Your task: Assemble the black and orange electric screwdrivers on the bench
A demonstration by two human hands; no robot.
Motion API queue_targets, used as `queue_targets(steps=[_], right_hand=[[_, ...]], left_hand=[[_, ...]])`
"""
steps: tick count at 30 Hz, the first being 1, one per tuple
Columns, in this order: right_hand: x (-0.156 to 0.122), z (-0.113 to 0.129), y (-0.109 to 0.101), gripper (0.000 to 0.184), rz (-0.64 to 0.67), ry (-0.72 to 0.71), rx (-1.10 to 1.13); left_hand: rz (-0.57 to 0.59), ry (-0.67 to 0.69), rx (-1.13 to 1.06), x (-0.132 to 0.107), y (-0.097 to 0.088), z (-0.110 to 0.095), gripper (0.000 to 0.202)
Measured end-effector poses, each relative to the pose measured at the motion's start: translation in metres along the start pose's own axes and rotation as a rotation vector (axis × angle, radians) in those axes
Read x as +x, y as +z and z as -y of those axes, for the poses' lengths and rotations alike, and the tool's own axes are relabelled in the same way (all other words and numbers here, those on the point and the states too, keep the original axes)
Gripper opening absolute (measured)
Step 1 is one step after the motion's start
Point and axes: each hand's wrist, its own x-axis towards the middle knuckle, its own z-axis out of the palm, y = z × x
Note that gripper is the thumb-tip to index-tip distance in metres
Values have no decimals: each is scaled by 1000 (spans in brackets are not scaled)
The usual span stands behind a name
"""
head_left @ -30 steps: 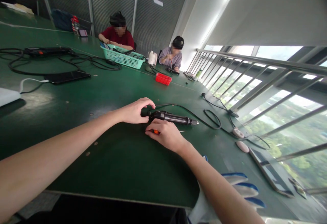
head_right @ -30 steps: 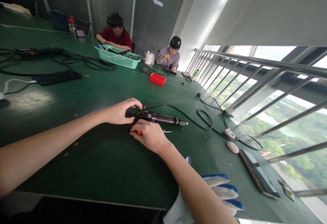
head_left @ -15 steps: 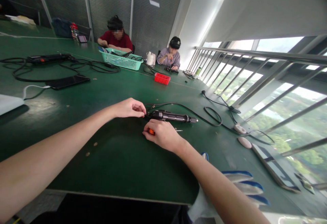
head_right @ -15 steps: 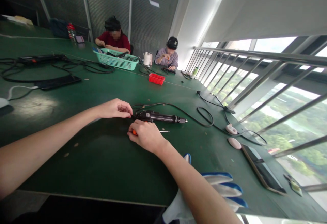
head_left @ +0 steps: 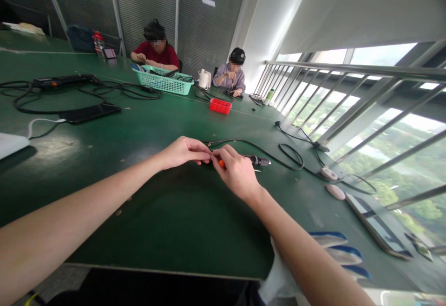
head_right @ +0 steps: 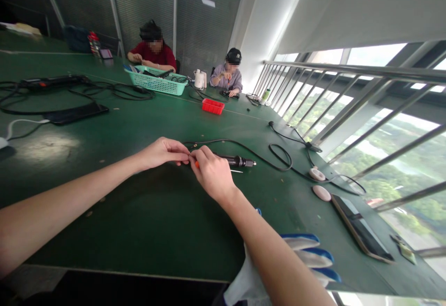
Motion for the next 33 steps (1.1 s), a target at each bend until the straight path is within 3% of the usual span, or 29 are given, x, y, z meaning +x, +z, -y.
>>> queue_targets(steps=[3,7,13,17,21,27,33], right_hand=[[1,-2,-3,20,3,-70,-48],[4,-9,-13,27,-129,-122,-74],[-1,-15,-25,19,-344,-22,-41],[-6,-5,-24,25,-418,78,153],[-5,3,-19,26,-407,113,322],[-3,2,-11,25,-343,126,358],[-3,6,-10,23,-375,121,396]], left_hand=[[9,42,58,0,-4,1,32],[-100,145,231,1,-10,3,29],[-166,217,450,0,-10,11,25],[-174,228,506,0,-9,12,23],[-172,188,461,0,-7,15,24],[-202,146,387,3,-3,20,24],[-143,105,379,2,-8,19,27]])
